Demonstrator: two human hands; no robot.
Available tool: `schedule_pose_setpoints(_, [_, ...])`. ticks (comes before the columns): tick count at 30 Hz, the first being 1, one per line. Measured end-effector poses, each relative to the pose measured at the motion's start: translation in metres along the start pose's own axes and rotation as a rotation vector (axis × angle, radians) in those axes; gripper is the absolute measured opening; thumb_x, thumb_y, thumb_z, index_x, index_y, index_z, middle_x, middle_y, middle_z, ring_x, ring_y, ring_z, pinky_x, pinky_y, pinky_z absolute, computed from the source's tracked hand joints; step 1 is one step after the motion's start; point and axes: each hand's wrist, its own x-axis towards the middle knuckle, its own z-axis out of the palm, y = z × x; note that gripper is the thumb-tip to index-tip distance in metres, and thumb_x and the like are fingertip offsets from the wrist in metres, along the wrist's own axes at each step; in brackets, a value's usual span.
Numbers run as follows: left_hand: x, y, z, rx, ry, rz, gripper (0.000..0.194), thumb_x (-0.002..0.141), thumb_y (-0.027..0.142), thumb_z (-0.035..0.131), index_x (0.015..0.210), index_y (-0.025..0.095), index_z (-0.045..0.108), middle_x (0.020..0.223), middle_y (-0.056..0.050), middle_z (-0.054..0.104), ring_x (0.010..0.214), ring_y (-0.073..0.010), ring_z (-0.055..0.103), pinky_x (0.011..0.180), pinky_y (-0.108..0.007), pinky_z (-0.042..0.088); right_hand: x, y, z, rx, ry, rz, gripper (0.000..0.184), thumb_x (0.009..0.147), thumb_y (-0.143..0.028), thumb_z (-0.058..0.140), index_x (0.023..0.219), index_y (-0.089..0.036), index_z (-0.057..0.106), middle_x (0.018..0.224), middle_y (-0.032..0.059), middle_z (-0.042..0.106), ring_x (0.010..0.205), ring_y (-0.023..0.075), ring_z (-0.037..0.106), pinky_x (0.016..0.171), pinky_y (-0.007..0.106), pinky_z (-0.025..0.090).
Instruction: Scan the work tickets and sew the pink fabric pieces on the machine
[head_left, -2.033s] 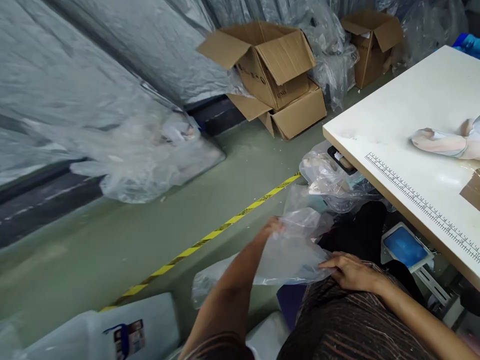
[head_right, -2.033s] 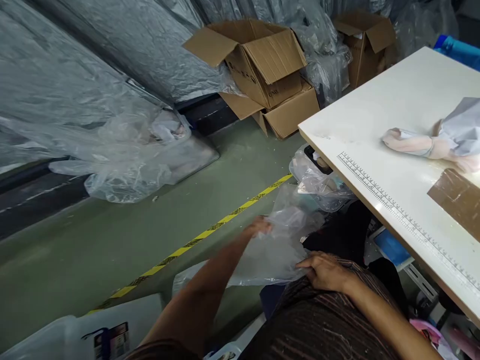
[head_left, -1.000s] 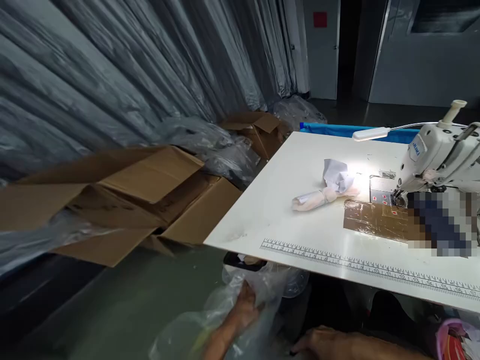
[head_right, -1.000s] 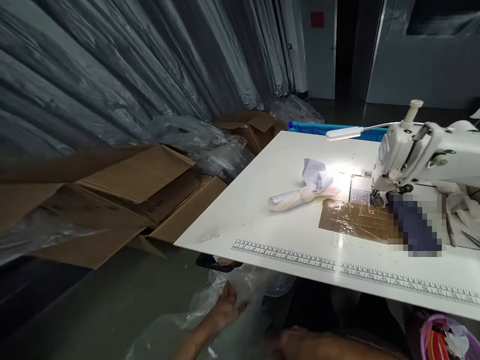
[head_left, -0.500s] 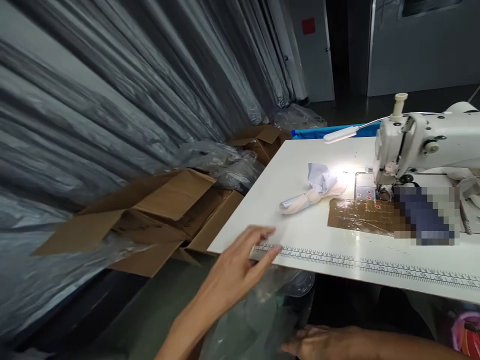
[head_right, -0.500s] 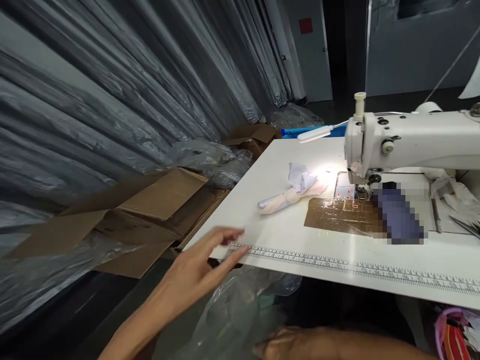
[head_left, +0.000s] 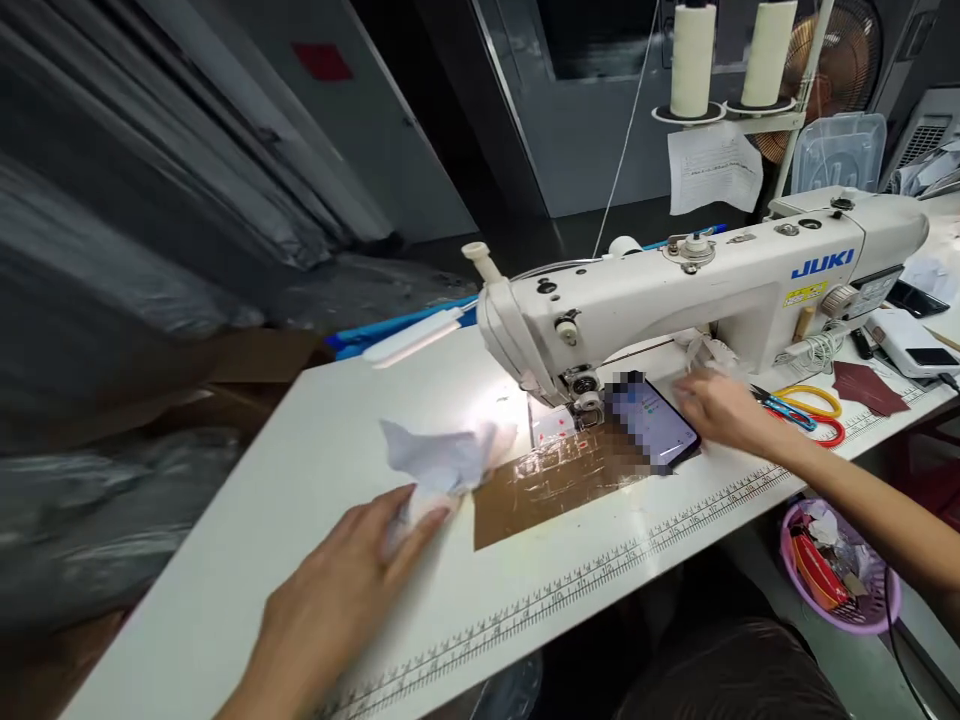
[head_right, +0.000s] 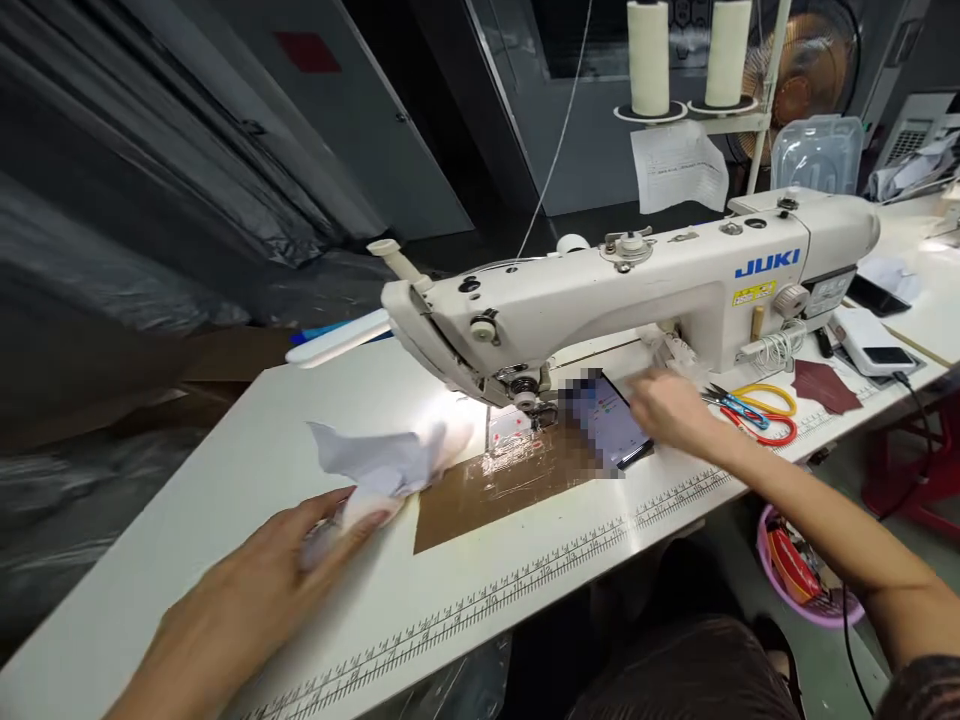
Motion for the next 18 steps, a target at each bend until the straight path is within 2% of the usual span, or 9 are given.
schedule_pose_setpoints(3, [-0.029, 0.029, -0.002, 0.175, -0.012, 0.027, 0.046, 0.098, 0.049, 0.035, 0.122, 0.020, 0.062, 0.108, -0.012, 0.066, 0.077, -0.0254, 0.066, 0.048, -0.029, 0.045, 0.020, 0.015, 0.007, -0.131, 0.004, 0.104, 0.031, 0.096, -0.020, 0.044, 0.109, -0.004, 0.067, 0.109, 0.0233, 0.065, 0.100, 0.0289, 0.063, 0.082, 0.033, 0.049])
schedule_pose_setpoints(5, [-0.043, 0.041, 0.002, 0.202, 0.043, 0.114, 0.045, 0.100, 0.044, 0.035, 0.129, 0.020, 0.059, 0.110, -0.013, 0.064, 0.076, -0.0233, 0.065, 0.052, -0.029, 0.047, 0.026, 0.017, 0.013, -0.153, 0.009, 0.114, 0.032, 0.094, -0.017, 0.044, 0.110, 0.000, 0.066, 0.111, 0.0275, 0.063, 0.103, 0.0320, 0.062, 0.083, 0.036, 0.049])
schedule_pose_setpoints(9, [-0.058, 0.040, 0.016, 0.138, 0.134, 0.318, 0.043, 0.099, 0.035, 0.037, 0.136, 0.023, 0.056, 0.115, -0.015, 0.064, 0.084, -0.0236, 0.063, 0.070, -0.035, 0.054, 0.026, 0.014, 0.015, -0.189, 0.014, 0.135, 0.036, 0.088, -0.007, 0.043, 0.115, 0.000, 0.065, 0.107, 0.0280, 0.064, 0.101, 0.0337, 0.063, 0.079, 0.038, 0.050])
schedule_pose_setpoints(12, [-0.066, 0.035, 0.020, 0.073, 0.128, 0.374, 0.045, 0.100, 0.032, 0.034, 0.140, 0.025, 0.052, 0.122, -0.015, 0.063, 0.089, -0.0261, 0.062, 0.075, -0.039, 0.053, 0.018, 0.013, 0.006, -0.196, 0.034, 0.141, 0.045, 0.089, -0.014, 0.044, 0.131, -0.005, 0.058, 0.113, 0.0277, 0.064, 0.099, 0.0357, 0.065, 0.075, 0.041, 0.051])
schedule_pose_setpoints(14, [-0.071, 0.033, 0.019, 0.043, 0.114, 0.355, 0.047, 0.100, 0.035, 0.031, 0.142, 0.025, 0.049, 0.124, -0.016, 0.063, 0.095, -0.0288, 0.063, 0.078, -0.042, 0.053, 0.007, 0.015, -0.003, -0.165, 0.060, 0.125, 0.053, 0.088, -0.016, 0.045, 0.141, -0.009, 0.051, 0.112, 0.0242, 0.066, 0.092, 0.0324, 0.066, 0.074, 0.039, 0.051])
schedule_pose_setpoints(15, [-0.073, 0.032, 0.016, 0.033, 0.107, 0.332, 0.050, 0.099, 0.038, 0.031, 0.144, 0.023, 0.047, 0.125, -0.016, 0.063, 0.099, -0.0302, 0.063, 0.081, -0.043, 0.052, 0.001, 0.017, -0.008, -0.107, 0.063, 0.098, 0.057, 0.087, -0.015, 0.045, 0.143, -0.011, 0.048, 0.105, 0.0204, 0.068, 0.085, 0.0284, 0.066, 0.073, 0.037, 0.051])
schedule_pose_setpoints(17, [-0.073, 0.032, 0.010, 0.020, 0.095, 0.253, 0.059, 0.098, 0.047, 0.030, 0.146, 0.017, 0.044, 0.127, -0.018, 0.062, 0.105, -0.0325, 0.062, 0.087, -0.046, 0.051, -0.013, 0.020, -0.019, 0.114, 0.028, 0.031, 0.060, 0.086, -0.014, 0.042, 0.145, -0.012, 0.046, 0.079, 0.0088, 0.067, 0.064, 0.0192, 0.061, 0.067, 0.031, 0.049])
schedule_pose_setpoints(18, [-0.071, 0.032, 0.006, 0.016, 0.081, 0.198, 0.064, 0.097, 0.052, 0.029, 0.145, 0.012, 0.044, 0.127, -0.020, 0.062, 0.107, -0.0336, 0.062, 0.089, -0.047, 0.050, -0.021, 0.022, -0.023, 0.266, -0.006, 0.005, 0.059, 0.086, -0.015, 0.041, 0.144, -0.011, 0.048, 0.067, 0.0032, 0.061, 0.055, 0.0158, 0.055, 0.060, 0.028, 0.047])
